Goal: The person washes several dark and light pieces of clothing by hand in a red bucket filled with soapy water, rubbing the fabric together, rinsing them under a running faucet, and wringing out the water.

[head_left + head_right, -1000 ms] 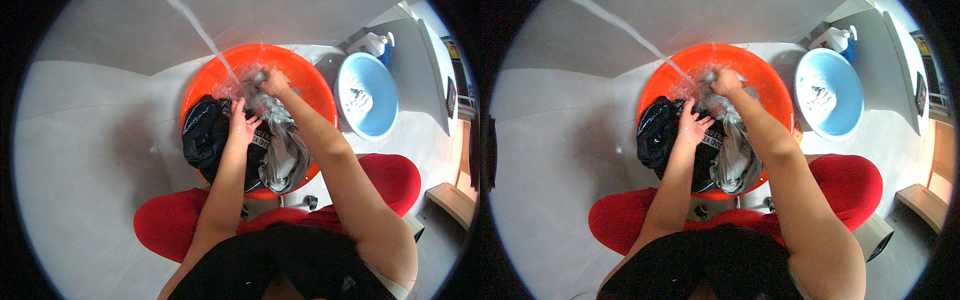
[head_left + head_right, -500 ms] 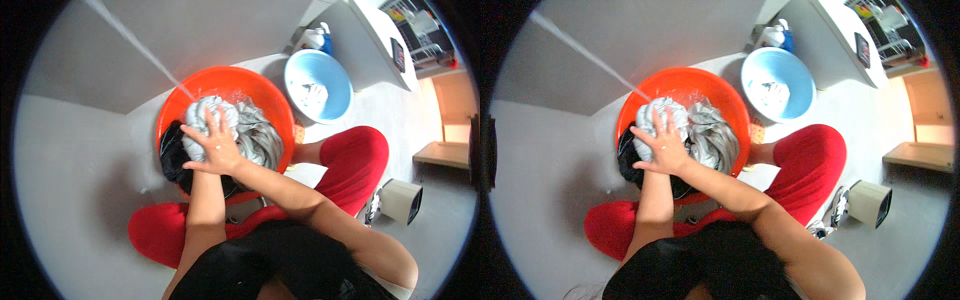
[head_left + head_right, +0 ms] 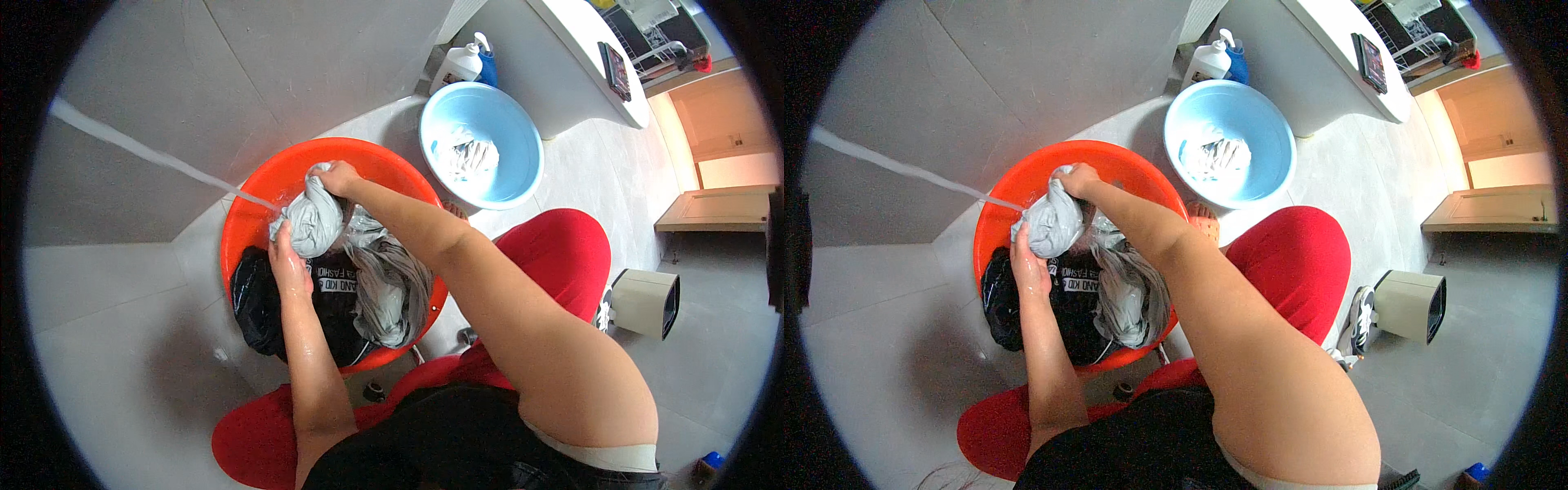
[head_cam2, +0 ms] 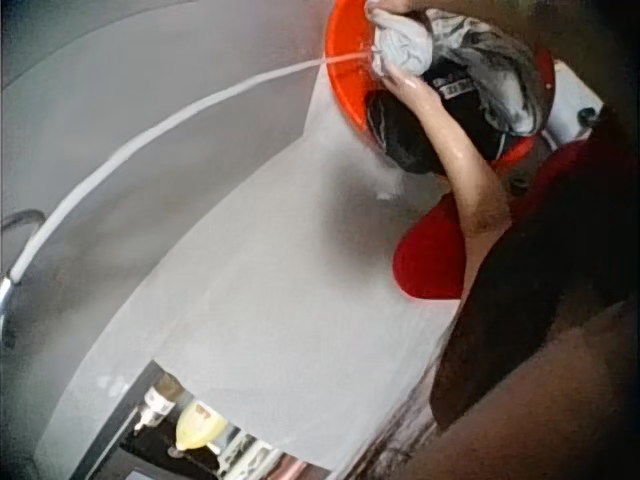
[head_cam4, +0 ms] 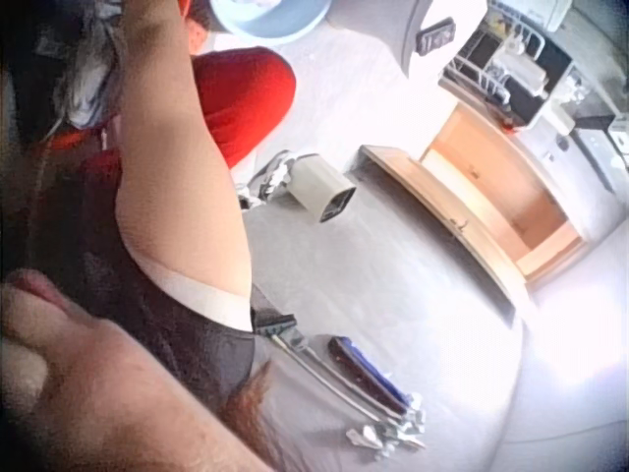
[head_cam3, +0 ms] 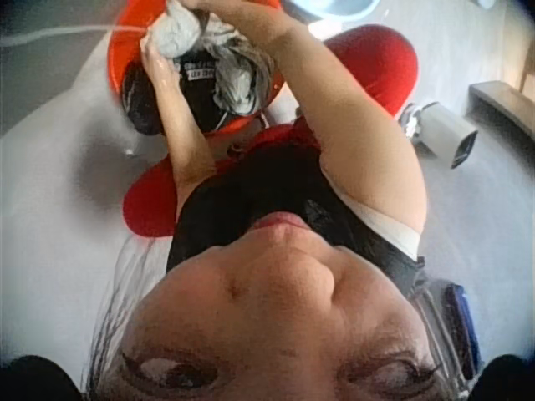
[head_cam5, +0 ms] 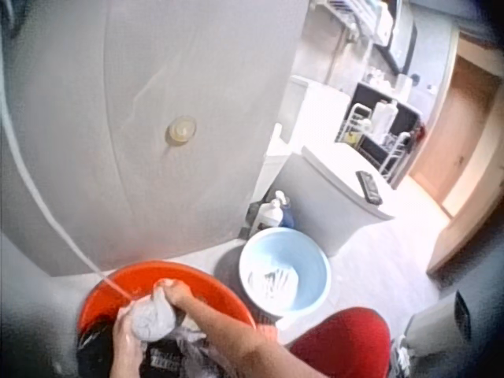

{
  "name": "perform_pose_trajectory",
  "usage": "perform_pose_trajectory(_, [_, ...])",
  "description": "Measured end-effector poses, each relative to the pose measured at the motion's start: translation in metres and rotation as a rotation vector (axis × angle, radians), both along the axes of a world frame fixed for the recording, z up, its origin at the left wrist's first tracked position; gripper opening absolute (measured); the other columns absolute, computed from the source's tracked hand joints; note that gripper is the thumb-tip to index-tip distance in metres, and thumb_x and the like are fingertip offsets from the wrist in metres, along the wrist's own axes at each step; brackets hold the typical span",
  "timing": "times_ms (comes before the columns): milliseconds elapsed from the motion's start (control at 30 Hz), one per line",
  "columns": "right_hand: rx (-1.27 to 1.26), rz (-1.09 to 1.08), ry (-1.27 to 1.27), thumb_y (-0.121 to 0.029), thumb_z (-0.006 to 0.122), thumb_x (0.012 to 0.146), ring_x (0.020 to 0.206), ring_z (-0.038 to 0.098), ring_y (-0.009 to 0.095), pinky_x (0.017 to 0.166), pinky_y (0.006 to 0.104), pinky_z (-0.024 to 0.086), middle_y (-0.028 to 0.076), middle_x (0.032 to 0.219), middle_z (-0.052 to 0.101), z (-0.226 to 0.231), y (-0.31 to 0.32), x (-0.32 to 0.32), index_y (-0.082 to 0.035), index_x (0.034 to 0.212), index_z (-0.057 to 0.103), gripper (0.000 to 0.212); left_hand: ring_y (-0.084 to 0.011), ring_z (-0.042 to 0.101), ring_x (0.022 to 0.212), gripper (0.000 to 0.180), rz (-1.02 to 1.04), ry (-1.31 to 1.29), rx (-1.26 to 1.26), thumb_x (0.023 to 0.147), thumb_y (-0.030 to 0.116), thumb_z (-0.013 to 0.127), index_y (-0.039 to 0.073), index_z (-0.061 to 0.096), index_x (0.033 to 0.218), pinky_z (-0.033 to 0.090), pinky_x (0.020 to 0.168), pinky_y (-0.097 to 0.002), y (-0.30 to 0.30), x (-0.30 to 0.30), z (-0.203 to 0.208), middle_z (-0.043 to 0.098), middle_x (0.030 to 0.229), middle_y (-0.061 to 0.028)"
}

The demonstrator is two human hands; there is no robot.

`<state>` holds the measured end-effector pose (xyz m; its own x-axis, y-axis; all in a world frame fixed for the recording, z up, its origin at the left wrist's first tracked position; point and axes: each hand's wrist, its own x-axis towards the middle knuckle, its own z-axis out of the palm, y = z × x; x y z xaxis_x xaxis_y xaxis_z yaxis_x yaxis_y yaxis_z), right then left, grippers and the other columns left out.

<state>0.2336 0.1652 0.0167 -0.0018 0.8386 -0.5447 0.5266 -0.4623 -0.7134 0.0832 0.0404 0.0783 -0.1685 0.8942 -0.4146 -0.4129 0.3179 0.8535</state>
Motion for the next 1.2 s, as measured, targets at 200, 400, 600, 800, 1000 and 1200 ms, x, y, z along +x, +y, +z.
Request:
perform_pose_trajectory(200, [0.320, 0.442, -0.572, -0.042, 0.054, 0.085, 0.127, 0.032, 0.048, 0.099, 0.0549, 0.036, 0.022, 0.146, 0.022, -0.095, -0.062, -0.021, -0.025, 0.133, 0.043, 0.052, -0.0367, 0.027, 0.132, 0.075, 0.069, -0.097, -0.329, 0.083, 0.045, 0.060, 0.023, 0.023, 0.145, 0.029, 0.100, -0.0469, -0.013, -0.012, -0.025, 0.030, 0.145, -0.0047])
perform_pose_trajectory(400, [0.136, 1.217, -0.522, -0.027, 0.055, 0.083, 0.117, 0.052, 0.032, 0.087, 0.0440, 0.049, 0.009, 0.130, 0.052, -0.076, -0.046, -0.024, -0.025, 0.124, 0.054, 0.040, -0.0383, 0.031, 0.129, 0.069, 0.141, -0.199, -0.333, 0.083, 0.040, 0.061, 0.014, 0.032, 0.140, 0.036, 0.096, -0.0498, -0.027, -0.018, -0.040, 0.027, 0.146, -0.0120])
perform_pose_trajectory(600, [0.530, 1.144, -0.567, -0.020, 0.044, 0.089, 0.127, 0.037, 0.043, 0.095, 0.0490, 0.044, 0.017, 0.141, 0.033, -0.081, -0.091, 0.008, -0.030, 0.132, 0.041, 0.045, -0.0397, 0.044, 0.120, 0.059, 0.138, -0.355, -0.353, 0.085, 0.030, 0.058, -0.001, 0.036, 0.131, 0.044, 0.093, -0.0522, -0.031, -0.005, -0.029, 0.029, 0.140, -0.0235])
perform_pose_trajectory(800, [0.262, 0.428, -0.472, -0.017, 0.056, 0.083, 0.103, 0.059, 0.038, 0.088, 0.0434, 0.048, 0.021, 0.112, 0.059, -0.044, -0.053, 0.028, -0.010, 0.120, 0.053, 0.038, -0.0457, 0.043, 0.119, 0.072, 0.073, -0.494, -0.440, 0.087, 0.038, 0.055, -0.003, 0.025, 0.138, 0.040, 0.097, -0.0557, -0.037, 0.011, -0.023, 0.024, 0.141, -0.0276])
perform_pose_trajectory(1000, [0.606, 0.689, -0.059, -0.014, 0.067, 0.077, 0.096, 0.062, 0.034, 0.083, 0.0383, 0.050, 0.020, 0.102, 0.064, 0.183, -0.094, 0.000, -0.003, 0.116, 0.057, 0.042, -0.0475, 0.034, 0.126, 0.094, -0.056, -0.838, -0.354, 0.077, 0.069, 0.050, 0.005, 0.025, 0.140, 0.031, 0.102, -0.0560, -0.039, 0.008, 0.007, 0.026, 0.140, -0.0305])
perform_pose_trajectory(1200, [0.772, 0.922, 0.136, -0.019, 0.070, 0.078, 0.089, 0.064, 0.030, 0.081, 0.0361, 0.051, 0.017, 0.098, 0.066, 0.308, -0.163, 0.005, -0.003, 0.114, 0.058, 0.042, -0.0329, 0.057, 0.108, 0.070, -0.399, -0.872, 0.470, 0.088, 0.062, 0.032, 0.004, 0.052, 0.122, 0.046, 0.092, -0.0473, -0.022, -0.009, 0.048, 0.058, 0.117, -0.0167])
